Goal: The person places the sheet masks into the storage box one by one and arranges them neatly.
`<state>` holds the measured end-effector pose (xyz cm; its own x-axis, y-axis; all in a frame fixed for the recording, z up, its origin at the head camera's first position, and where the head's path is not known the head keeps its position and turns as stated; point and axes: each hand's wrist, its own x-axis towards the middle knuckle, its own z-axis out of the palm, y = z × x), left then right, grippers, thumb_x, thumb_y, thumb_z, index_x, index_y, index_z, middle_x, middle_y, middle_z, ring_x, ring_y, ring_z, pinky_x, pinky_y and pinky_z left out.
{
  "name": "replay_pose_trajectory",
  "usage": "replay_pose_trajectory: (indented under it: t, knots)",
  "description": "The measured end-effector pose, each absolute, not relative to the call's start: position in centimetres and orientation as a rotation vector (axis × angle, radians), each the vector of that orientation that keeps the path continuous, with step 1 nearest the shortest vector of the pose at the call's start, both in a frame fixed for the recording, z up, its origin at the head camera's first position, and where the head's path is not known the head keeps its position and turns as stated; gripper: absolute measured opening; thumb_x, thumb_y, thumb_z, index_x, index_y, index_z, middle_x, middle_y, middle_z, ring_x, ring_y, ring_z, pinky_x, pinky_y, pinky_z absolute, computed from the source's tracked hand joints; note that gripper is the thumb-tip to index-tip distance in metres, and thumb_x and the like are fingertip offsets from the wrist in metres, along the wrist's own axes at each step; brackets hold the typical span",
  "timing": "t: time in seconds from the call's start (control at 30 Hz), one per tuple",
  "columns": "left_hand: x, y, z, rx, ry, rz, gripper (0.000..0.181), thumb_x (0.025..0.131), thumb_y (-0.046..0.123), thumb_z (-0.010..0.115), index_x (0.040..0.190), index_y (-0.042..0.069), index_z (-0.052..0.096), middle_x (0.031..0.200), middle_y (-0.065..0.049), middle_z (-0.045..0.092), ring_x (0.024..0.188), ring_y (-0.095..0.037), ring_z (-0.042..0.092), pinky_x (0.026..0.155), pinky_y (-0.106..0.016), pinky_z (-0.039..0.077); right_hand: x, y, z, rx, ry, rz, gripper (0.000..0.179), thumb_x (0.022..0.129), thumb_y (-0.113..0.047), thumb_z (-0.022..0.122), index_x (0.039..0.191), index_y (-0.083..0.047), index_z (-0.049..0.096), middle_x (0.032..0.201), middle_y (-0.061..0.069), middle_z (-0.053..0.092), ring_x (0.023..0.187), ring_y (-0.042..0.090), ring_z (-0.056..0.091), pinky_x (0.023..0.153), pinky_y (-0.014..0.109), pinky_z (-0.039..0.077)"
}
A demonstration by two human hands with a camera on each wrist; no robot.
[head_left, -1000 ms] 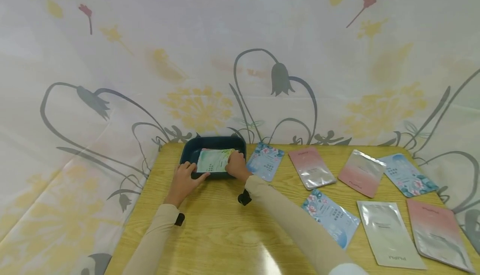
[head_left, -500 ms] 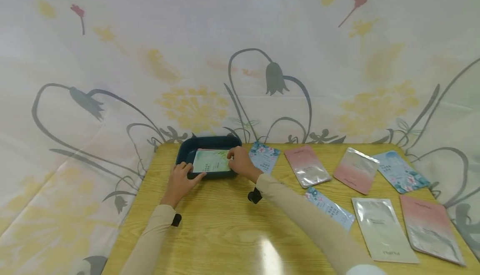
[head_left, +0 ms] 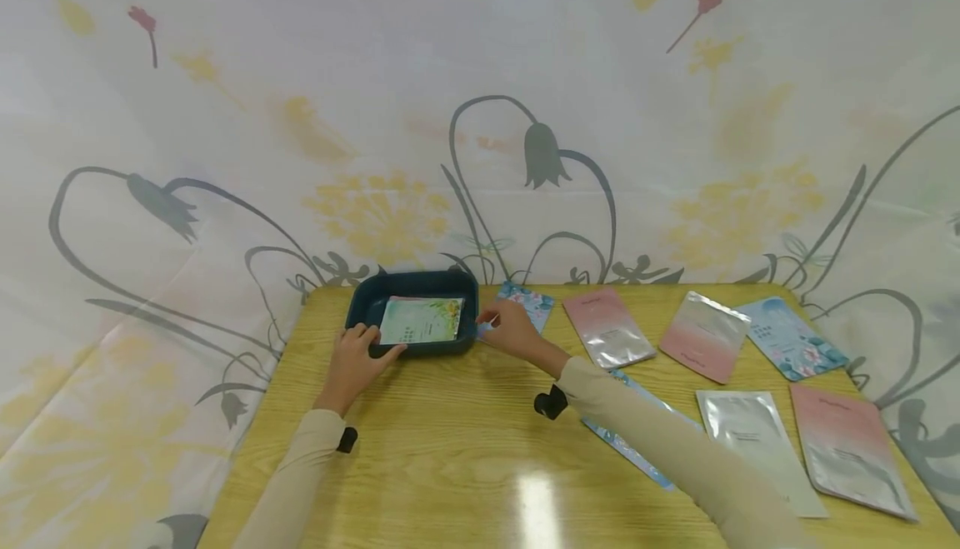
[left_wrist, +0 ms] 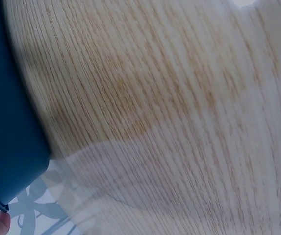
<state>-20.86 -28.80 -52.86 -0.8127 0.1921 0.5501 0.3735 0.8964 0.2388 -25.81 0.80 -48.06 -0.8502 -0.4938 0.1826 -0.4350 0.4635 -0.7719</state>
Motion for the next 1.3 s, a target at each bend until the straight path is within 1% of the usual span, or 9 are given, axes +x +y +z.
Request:
replay_pose_trajectory:
  t: [0.2,0.63,0.77,0.83,0.87,0.97,1.07,1.17,1.3]
  knots:
    - [-20.9,-28.9,-53.1,-0.417,-2.523,-0.479,0.045,0.068,0.027,0.085,0.071,0.005,0.046,0.07,-0.001,0.033,0.061,-0.017,0.025,0.068,-0.042,0.024,-24.9,3.6,-48.0,-0.84,2.591,-1.309,0.016,0.08,0.004,0.067,0.095,-0.002,0.068,0.097,0.018,0.064,0.084,0.028,0.06,0.074,0.037,0.05]
    - [-21.2,-28.5,-53.2,-0.444,-2.514,-0.499,0.046,0.073,0.035,0.081,0.071,0.007,0.045,0.07,0.002,0.031,0.061,-0.018,0.026,0.068,-0.041,0.023,-23.0,9.6,-47.9,-0.695,2.526,-1.375,0.017,0.081,0.001,0.07,0.097,0.0,0.067,0.1,0.02,0.063,0.083,0.027,0.062,0.073,0.034,0.051]
    - [-20.9,-28.5,-52.9,-0.469,-2.463,-0.493,0.056,0.083,0.06,0.061,0.07,0.007,0.044,0.069,0.002,0.03,0.061,-0.019,0.027,0.067,-0.043,0.024,-22.4,11.1,-47.9,-0.659,2.511,-1.389,0.016,0.082,-0.002,0.07,0.098,-0.001,0.067,0.098,0.015,0.064,0.082,0.024,0.063,0.073,0.033,0.052]
    - [-20.8,-28.6,-52.6,-0.471,-2.457,-0.492,0.062,0.085,0.067,0.047,0.07,0.007,0.043,0.069,0.001,0.031,0.06,-0.02,0.027,0.067,-0.043,0.025,-22.1,11.8,-48.0,-0.634,2.505,-1.401,0.015,0.083,-0.002,0.07,0.098,-0.002,0.067,0.098,0.014,0.063,0.082,0.022,0.063,0.073,0.033,0.052]
    - [-20.7,-28.7,-52.6,-0.468,-2.46,-0.491,0.063,0.085,0.068,0.046,0.071,0.007,0.044,0.069,0.001,0.032,0.061,-0.02,0.028,0.067,-0.043,0.025,-22.0,12.1,-48.1,-0.61,2.503,-1.407,0.015,0.083,-0.002,0.07,0.098,-0.002,0.067,0.099,0.015,0.063,0.082,0.022,0.062,0.072,0.033,0.052]
    - [-20.6,-28.7,-52.4,-0.465,-2.481,-0.487,0.053,0.083,0.054,0.065,0.071,0.007,0.044,0.069,0.001,0.032,0.061,-0.02,0.028,0.068,-0.043,0.026,-21.6,13.2,-48.5,-0.565,2.503,-1.415,0.017,0.083,0.0,0.07,0.099,0.0,0.066,0.1,0.02,0.062,0.082,0.023,0.062,0.071,0.033,0.052]
    - [-20.5,-28.7,-52.4,-0.457,-2.497,-0.475,0.046,0.072,0.033,0.082,0.072,0.007,0.044,0.07,0.001,0.032,0.061,-0.02,0.028,0.068,-0.042,0.025,-21.1,14.3,-48.9,-0.533,2.508,-1.422,0.017,0.082,0.001,0.07,0.099,0.001,0.066,0.099,0.022,0.062,0.082,0.024,0.062,0.069,0.032,0.052]
    - [-20.6,-28.7,-52.5,-0.448,-2.504,-0.471,0.045,0.066,0.025,0.085,0.071,0.007,0.044,0.07,-0.001,0.034,0.061,-0.021,0.029,0.067,-0.043,0.025,-20.6,15.4,-49.1,-0.531,2.518,-1.434,0.017,0.082,0.0,0.07,0.099,0.002,0.066,0.099,0.023,0.062,0.082,0.024,0.062,0.068,0.03,0.052]
    - [-20.7,-28.6,-52.6,-0.431,-2.526,-0.474,0.045,0.068,0.026,0.085,0.072,0.008,0.044,0.07,-0.003,0.036,0.061,-0.023,0.03,0.068,-0.043,0.025,-20.0,17.0,-49.4,-0.515,2.505,-1.462,0.019,0.084,-0.003,0.07,0.101,0.004,0.065,0.101,0.024,0.061,0.083,0.024,0.062,0.068,0.031,0.053]
